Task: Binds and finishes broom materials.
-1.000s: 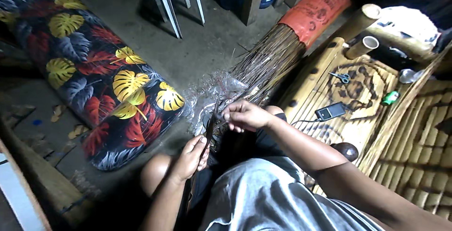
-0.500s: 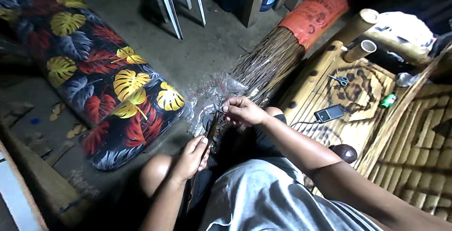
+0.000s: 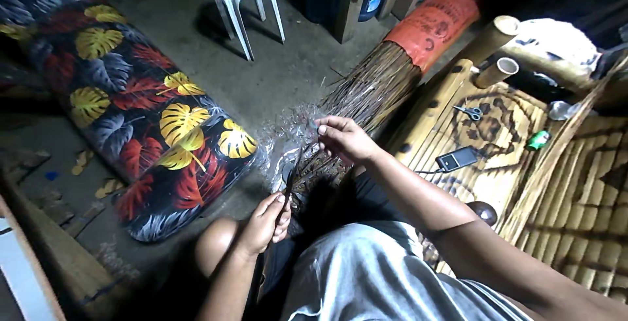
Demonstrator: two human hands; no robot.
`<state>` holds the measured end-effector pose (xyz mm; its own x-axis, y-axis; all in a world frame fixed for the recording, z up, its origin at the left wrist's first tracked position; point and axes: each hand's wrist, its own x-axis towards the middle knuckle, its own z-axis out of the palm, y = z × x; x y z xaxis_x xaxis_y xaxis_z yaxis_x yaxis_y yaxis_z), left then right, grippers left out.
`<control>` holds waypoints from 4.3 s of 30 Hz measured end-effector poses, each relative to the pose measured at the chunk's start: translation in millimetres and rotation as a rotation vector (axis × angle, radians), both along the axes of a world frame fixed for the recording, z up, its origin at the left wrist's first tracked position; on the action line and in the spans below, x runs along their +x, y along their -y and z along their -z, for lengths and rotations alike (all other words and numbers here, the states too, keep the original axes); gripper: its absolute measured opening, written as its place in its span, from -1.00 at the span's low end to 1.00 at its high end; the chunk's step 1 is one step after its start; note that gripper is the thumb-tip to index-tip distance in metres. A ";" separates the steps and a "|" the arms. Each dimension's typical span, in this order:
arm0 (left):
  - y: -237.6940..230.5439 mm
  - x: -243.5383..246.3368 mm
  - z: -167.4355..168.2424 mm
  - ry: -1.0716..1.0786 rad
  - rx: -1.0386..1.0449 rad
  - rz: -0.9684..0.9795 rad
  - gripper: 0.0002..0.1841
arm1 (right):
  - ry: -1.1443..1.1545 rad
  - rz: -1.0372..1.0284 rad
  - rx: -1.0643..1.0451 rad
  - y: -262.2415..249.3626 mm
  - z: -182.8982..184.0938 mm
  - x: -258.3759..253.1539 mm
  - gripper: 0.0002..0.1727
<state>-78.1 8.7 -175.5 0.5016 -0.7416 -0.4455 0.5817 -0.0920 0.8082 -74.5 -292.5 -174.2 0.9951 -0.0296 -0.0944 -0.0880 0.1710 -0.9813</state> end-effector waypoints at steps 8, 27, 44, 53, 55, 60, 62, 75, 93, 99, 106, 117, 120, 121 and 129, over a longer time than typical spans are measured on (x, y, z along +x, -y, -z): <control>-7.0 10.1 5.0 -0.391 -0.296 0.172 -0.66 | 0.088 -0.257 0.143 -26.5 20.1 -15.1 -0.67; -9.4 11.8 6.2 -0.459 -0.368 0.216 -0.70 | 0.243 0.013 0.098 18.0 -5.2 30.7 -0.63; -3.5 1.0 2.1 -0.103 -0.132 0.059 -0.63 | -0.013 0.025 0.157 10.3 -14.4 31.4 -0.68; 0.4 0.2 -1.1 -0.051 -0.014 0.005 -0.63 | -0.040 -0.473 0.022 -45.8 1.7 -25.9 -0.69; -0.1 0.1 -2.1 -0.057 -0.023 0.009 -0.63 | 0.021 -0.469 0.013 -49.0 7.3 -25.3 -0.70; -1.6 0.4 -3.3 -0.073 -0.071 0.010 -0.61 | 0.161 -0.280 -0.041 -41.3 14.3 -14.5 -0.70; -2.5 -0.1 -1.8 -0.075 -0.075 0.023 -0.62 | 0.155 -0.172 -0.036 -30.3 12.8 -7.6 -0.72; -0.1 0.5 -0.2 -0.072 -0.072 0.013 -0.64 | -0.001 -0.405 0.092 -45.1 11.1 -24.9 -0.68; 1.9 -0.9 0.7 -0.018 -0.026 -0.002 -0.66 | -0.014 -0.454 0.049 -45.2 9.8 -28.7 -0.68; -1.9 -2.0 0.5 -0.030 -0.035 0.021 -0.65 | 0.059 -0.185 0.052 -23.9 12.7 -10.9 -0.70; 1.7 -3.1 -0.2 0.016 0.006 -0.028 -0.66 | -0.033 -0.324 0.027 -34.4 1.9 -27.0 -0.70; -1.1 -1.8 -1.0 0.011 -0.023 -0.012 -0.63 | 0.096 -0.244 0.033 -31.5 21.4 -17.4 -0.72; -0.6 -1.9 -1.9 0.004 -0.033 -0.018 -0.63 | 0.138 -0.212 0.044 -29.5 23.9 -12.3 -0.73; -0.8 -2.2 -2.0 0.001 -0.038 -0.016 -0.63 | 0.148 -0.199 0.047 -27.7 23.2 -10.6 -0.73; -1.7 -3.3 -0.8 -0.003 -0.055 0.011 -0.65 | 0.137 -0.026 0.029 -9.1 17.3 -1.4 -0.73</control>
